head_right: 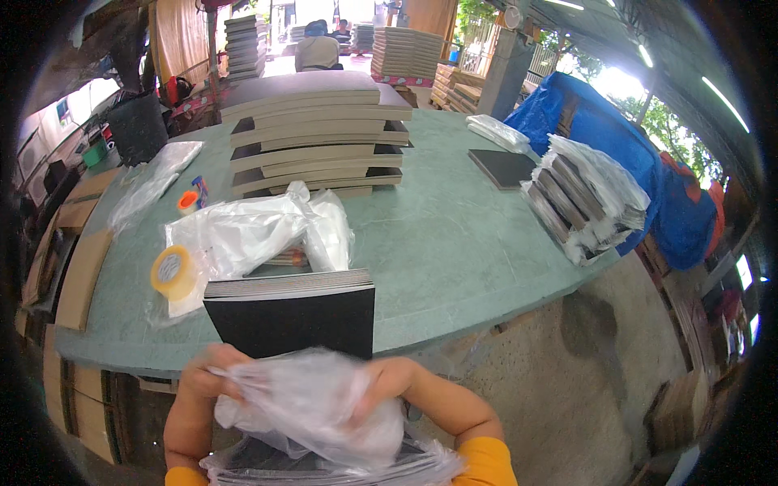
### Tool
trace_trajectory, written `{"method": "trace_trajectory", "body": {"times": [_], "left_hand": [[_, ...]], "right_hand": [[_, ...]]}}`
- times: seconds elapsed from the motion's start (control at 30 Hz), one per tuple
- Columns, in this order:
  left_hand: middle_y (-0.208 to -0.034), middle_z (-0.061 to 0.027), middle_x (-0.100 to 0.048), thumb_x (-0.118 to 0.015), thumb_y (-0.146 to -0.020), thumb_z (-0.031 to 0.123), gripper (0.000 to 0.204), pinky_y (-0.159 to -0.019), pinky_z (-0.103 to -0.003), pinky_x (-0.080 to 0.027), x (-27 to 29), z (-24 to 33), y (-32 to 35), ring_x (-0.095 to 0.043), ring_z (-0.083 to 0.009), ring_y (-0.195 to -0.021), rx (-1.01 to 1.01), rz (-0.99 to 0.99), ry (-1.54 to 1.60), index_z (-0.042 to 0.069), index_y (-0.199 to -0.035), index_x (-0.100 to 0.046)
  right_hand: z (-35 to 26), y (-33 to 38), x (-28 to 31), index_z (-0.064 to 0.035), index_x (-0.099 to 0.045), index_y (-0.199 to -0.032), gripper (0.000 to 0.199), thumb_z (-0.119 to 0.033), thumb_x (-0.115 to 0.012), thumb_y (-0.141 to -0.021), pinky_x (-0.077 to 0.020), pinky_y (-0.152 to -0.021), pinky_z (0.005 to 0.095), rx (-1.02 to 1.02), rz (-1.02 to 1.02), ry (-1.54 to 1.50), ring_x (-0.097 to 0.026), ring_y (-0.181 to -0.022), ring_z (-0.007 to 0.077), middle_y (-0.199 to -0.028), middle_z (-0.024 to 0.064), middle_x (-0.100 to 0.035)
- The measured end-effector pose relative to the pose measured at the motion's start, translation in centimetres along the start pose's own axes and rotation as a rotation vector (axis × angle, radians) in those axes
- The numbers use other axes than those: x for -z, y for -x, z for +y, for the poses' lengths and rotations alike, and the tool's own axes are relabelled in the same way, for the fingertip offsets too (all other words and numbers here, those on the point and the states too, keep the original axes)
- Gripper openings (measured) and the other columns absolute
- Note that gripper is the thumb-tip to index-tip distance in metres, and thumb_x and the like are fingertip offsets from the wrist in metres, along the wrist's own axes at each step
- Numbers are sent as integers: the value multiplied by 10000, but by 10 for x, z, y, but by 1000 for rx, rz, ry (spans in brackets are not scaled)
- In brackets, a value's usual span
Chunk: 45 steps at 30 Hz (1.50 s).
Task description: The person wraps individual black-covered books in clear plastic sheets by hand, folding the plastic around the edges and inserting it into the inner covers.
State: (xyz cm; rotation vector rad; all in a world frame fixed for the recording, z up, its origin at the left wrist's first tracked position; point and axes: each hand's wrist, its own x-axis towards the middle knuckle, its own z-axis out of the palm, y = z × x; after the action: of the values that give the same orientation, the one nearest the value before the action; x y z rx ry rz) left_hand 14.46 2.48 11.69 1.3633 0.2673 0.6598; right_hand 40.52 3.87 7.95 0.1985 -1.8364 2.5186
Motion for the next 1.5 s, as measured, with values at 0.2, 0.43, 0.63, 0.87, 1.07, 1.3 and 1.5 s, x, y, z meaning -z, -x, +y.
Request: {"method": "trace_trajectory", "body": {"times": [0.2, 0.43, 0.63, 0.87, 1.07, 1.3, 1.5], "left_hand": [[-592, -153, -555, -519, -777, 98, 96, -577, -371, -479, -23, -4, 5, -581, -320, -616, 401, -583, -862, 4, -761, -507], [-658, -168, -575, -536, -692, 151, 209, -538, -405, -478, -45, -40, 10, -601, -302, -667, -306, -410, -1172, 33, -863, -516], [-672, -172, -597, -535, -675, 158, 264, -541, -423, -475, 9, -48, 26, -610, -289, -650, 682, -204, -1554, -18, -870, -562], [-834, -151, -601, -597, -726, 365, 378, -681, -365, -465, 28, -33, 64, -588, -299, -738, 755, 30, -868, 19, -877, -601], [-965, -145, -537, -605, -672, 47, 382, -664, -309, -454, 92, -27, 78, -533, -237, -858, 183, 1315, -1405, 77, -1045, -530], [-1108, -120, -487, -549, -541, -73, 615, -675, -349, -462, 44, -4, 41, -529, -265, -872, 37, 806, -1700, 153, -1113, -529], [-669, -82, -569, -593, -523, -51, 335, -517, -248, -430, 54, 5, 65, -528, -150, -575, -62, 731, -708, 1, -852, -629]], "right_hand": [[42, 38, -4, -29, -573, -951, 303, -221, -575, -717, -271, -955, 487, -755, 472, 1483, -579, -813, 258, -846, 138, -603], [4, 14, 2, -96, -584, -1022, 342, -179, -499, -701, -32, -989, 613, -1222, 421, 1923, -498, -1033, 280, -888, 108, -609], [14, 20, -12, -78, -593, -992, 312, -172, -500, -710, -269, -942, 488, -963, 378, 1922, -543, -964, 305, -772, 146, -624], [-50, 21, 0, -23, -535, -793, 176, -59, -586, -628, -468, -626, 350, 46, 1628, 1227, -585, -680, 258, -716, 141, -575], [-1, -25, 2, -38, -544, -927, 449, 45, -530, -487, -428, -738, 356, 89, 1262, 1715, -539, -841, 283, -910, 99, -562], [-1, 21, 2, -80, -588, -1039, 593, 100, -480, -485, -394, -783, 301, -138, 1660, 1732, -525, -884, 254, -934, 99, -566], [-8, 77, -4, 26, -606, -922, 301, 41, -637, -623, -419, -567, 206, 222, 1204, 298, -546, -638, 122, -746, 81, -585]]}}
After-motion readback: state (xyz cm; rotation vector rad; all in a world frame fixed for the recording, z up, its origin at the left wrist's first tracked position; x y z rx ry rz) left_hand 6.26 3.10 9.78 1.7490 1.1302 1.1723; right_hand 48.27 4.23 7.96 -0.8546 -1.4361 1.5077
